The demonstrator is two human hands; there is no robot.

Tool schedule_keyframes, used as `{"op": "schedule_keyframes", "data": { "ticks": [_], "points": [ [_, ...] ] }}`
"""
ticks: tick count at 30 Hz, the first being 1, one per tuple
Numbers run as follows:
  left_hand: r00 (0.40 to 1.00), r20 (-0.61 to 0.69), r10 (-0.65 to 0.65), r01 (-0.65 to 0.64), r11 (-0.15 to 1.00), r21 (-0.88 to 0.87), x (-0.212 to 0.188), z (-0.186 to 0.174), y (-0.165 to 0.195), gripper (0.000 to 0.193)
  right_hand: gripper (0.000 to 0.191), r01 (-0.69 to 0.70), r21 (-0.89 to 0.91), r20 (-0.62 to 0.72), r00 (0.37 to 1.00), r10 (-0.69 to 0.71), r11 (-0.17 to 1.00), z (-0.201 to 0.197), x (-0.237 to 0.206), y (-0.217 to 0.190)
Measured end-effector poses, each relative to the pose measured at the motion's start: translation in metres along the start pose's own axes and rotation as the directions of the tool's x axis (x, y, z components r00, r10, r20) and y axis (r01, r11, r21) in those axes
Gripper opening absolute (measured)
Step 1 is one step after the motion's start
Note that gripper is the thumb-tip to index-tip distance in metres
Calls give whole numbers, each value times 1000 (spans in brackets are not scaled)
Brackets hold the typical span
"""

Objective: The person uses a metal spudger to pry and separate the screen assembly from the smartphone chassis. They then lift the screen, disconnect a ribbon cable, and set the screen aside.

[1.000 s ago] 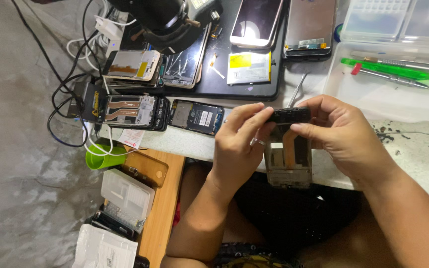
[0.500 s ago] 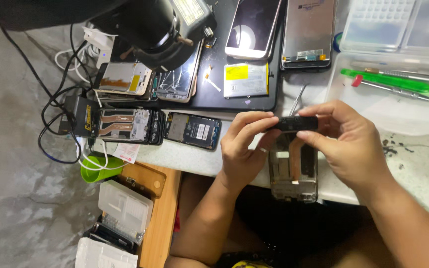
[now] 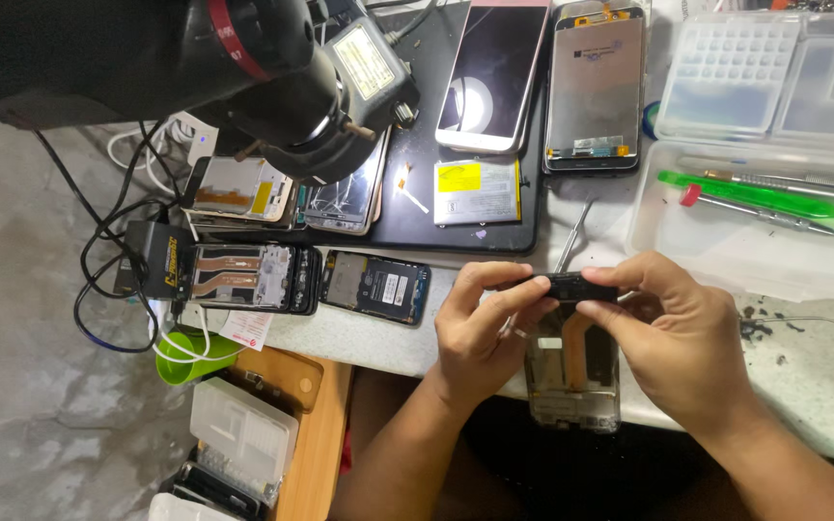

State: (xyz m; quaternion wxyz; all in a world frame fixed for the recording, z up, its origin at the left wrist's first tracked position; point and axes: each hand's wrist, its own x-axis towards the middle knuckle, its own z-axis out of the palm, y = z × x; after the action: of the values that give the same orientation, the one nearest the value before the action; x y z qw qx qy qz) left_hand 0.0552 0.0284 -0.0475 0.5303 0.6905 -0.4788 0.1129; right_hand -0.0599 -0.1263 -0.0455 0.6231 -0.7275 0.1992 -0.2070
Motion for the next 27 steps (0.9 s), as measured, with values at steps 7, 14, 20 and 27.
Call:
{"op": "schedule_keyframes", "data": {
  "ticks": [7,14,20,27],
  "points": [
    [999,28,-44,46,998,-48,2,0,1,29,20,-47,30,-11,999,48,998,3,-1,10],
    [991,115,65,-82,985,153,7,-4,8,42,15,-53,53,0,999,53,997,4,-8,24],
    [993,76,93,-106,977,186,4,0,2,41,23,-78,146,7,997,78,986,-1,0,25],
    [990,56,132,-136,989,60,1,-12,3,41,33,-326,382,138,945,296,865,-2,11,7]
  ]
}}
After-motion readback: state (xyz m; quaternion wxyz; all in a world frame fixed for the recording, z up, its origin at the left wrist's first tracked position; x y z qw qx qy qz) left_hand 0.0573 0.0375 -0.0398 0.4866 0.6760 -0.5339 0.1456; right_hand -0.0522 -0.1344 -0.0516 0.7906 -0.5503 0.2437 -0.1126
